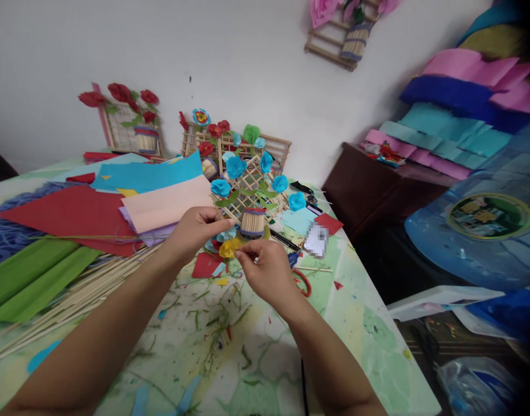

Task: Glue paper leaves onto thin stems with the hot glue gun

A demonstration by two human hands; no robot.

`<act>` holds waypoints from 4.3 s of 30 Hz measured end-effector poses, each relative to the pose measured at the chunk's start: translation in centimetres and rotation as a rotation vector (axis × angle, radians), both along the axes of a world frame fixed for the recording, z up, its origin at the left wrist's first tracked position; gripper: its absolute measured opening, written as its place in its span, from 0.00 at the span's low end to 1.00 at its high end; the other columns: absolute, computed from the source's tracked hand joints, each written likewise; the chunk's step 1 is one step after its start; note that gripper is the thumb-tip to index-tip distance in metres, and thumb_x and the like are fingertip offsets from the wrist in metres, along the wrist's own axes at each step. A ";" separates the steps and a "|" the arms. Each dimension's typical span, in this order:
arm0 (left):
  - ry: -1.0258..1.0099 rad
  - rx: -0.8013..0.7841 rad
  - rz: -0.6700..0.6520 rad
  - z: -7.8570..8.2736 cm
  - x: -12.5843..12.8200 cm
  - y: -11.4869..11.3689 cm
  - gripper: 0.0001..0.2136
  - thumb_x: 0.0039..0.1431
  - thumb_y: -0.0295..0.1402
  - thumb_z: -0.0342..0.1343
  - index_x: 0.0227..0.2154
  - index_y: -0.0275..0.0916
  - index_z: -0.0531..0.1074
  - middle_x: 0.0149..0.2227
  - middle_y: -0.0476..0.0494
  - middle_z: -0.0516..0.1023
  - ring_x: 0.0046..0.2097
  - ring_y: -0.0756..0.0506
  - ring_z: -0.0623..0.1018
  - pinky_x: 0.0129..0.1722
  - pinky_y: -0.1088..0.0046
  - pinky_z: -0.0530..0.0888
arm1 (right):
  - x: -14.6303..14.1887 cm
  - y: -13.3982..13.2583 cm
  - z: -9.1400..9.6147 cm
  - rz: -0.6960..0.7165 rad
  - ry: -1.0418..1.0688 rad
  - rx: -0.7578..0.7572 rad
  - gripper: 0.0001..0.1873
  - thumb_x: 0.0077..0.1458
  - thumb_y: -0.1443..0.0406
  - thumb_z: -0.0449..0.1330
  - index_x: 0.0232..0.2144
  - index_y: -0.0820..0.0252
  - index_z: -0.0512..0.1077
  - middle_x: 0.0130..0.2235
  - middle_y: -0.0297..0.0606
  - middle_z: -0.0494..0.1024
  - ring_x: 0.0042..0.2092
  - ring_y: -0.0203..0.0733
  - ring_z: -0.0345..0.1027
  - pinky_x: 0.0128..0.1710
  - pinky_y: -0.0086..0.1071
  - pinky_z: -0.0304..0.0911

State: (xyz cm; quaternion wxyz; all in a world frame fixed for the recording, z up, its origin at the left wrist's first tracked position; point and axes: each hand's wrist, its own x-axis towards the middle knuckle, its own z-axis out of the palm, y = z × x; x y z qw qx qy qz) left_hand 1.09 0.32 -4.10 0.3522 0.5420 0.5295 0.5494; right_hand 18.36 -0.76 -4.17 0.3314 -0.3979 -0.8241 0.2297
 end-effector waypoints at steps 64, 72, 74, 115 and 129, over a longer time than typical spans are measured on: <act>0.141 -0.117 -0.274 -2.0 3.8 -0.8 0.12 0.52 0.42 0.56 0.24 0.37 0.69 0.22 0.51 0.64 0.25 0.50 0.65 0.23 0.76 0.64 | 2.1 3.4 0.1 -0.128 0.244 -0.030 0.10 0.53 0.64 0.57 0.26 0.60 0.77 0.27 0.36 0.78 0.30 0.39 0.68 0.32 0.30 0.60; 0.213 -0.111 -0.256 -1.9 3.7 -0.8 0.10 0.51 0.40 0.56 0.24 0.37 0.71 0.21 0.51 0.66 0.24 0.50 0.66 0.22 0.75 0.64 | 2.1 3.2 0.0 -0.171 0.081 0.118 0.10 0.54 0.66 0.55 0.24 0.59 0.74 0.28 0.37 0.77 0.31 0.39 0.68 0.31 0.30 0.57; 0.200 -0.117 -0.261 -1.9 3.8 -0.8 0.10 0.51 0.39 0.56 0.24 0.37 0.71 0.21 0.51 0.66 0.24 0.50 0.66 0.22 0.75 0.65 | 2.1 3.0 0.1 -0.181 -0.016 0.218 0.10 0.55 0.67 0.54 0.25 0.59 0.73 0.28 0.38 0.77 0.32 0.41 0.68 0.32 0.31 0.56; -0.305 -0.257 -0.177 -1.3 2.7 -0.1 0.17 0.40 0.42 0.67 0.28 0.34 0.72 0.22 0.51 0.70 0.23 0.53 0.66 0.22 0.79 0.62 | 1.2 3.3 -0.9 0.001 0.105 0.039 0.15 0.60 0.65 0.49 0.25 0.61 0.70 0.26 0.33 0.71 0.30 0.35 0.63 0.31 0.27 0.53; -0.171 -0.262 -0.216 -1.9 2.1 0.2 0.18 0.42 0.45 0.66 0.28 0.35 0.71 0.25 0.49 0.73 0.26 0.51 0.70 0.25 0.76 0.66 | 0.9 2.5 -1.0 -0.016 0.172 -0.085 0.11 0.55 0.66 0.55 0.23 0.61 0.72 0.21 0.28 0.66 0.25 0.31 0.56 0.25 0.25 0.48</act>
